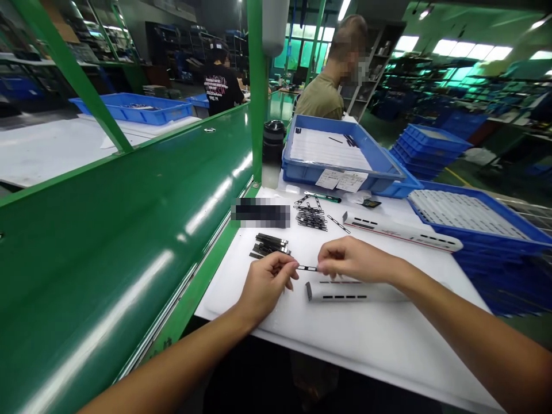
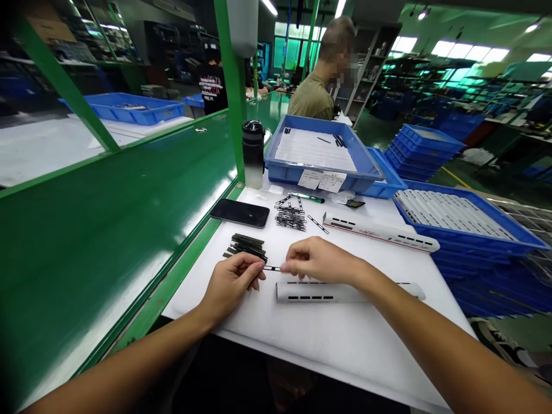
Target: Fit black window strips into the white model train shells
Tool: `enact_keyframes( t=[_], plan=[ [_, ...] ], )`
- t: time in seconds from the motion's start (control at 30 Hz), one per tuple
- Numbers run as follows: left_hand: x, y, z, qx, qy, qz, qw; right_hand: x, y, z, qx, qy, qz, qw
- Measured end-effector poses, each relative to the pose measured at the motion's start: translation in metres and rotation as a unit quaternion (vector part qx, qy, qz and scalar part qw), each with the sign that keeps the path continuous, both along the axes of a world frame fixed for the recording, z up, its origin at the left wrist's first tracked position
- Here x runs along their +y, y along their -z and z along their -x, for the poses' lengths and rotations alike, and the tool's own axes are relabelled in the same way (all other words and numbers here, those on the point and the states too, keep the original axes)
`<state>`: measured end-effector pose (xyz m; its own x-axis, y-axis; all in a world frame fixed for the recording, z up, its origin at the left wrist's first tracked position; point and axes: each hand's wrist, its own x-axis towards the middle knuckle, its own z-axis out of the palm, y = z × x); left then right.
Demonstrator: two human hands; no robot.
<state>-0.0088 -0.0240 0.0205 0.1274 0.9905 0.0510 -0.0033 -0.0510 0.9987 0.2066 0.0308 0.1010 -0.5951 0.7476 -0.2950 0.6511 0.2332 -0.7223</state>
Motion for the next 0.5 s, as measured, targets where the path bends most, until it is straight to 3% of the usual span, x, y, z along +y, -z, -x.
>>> enact_keyframes(
  t=[0.2, 0.37, 0.5],
  plan=[
    [0.002, 0.003, -0.001, -0.019, 0.038, -0.001, 0.999, 0.049, 0.022, 0.038, -0.044, 0.036, -0.142, 0.988],
    [0.003, 0.004, -0.001, -0.024, 0.06, 0.009, 0.998, 0.071, 0.04, 0.071, -0.063, 0.01, -0.16, 0.985],
    [0.005, 0.002, 0.0, -0.037, 0.058, 0.027, 0.997, 0.073, 0.04, 0.075, -0.059, 0.015, -0.153, 0.986]
  ],
)
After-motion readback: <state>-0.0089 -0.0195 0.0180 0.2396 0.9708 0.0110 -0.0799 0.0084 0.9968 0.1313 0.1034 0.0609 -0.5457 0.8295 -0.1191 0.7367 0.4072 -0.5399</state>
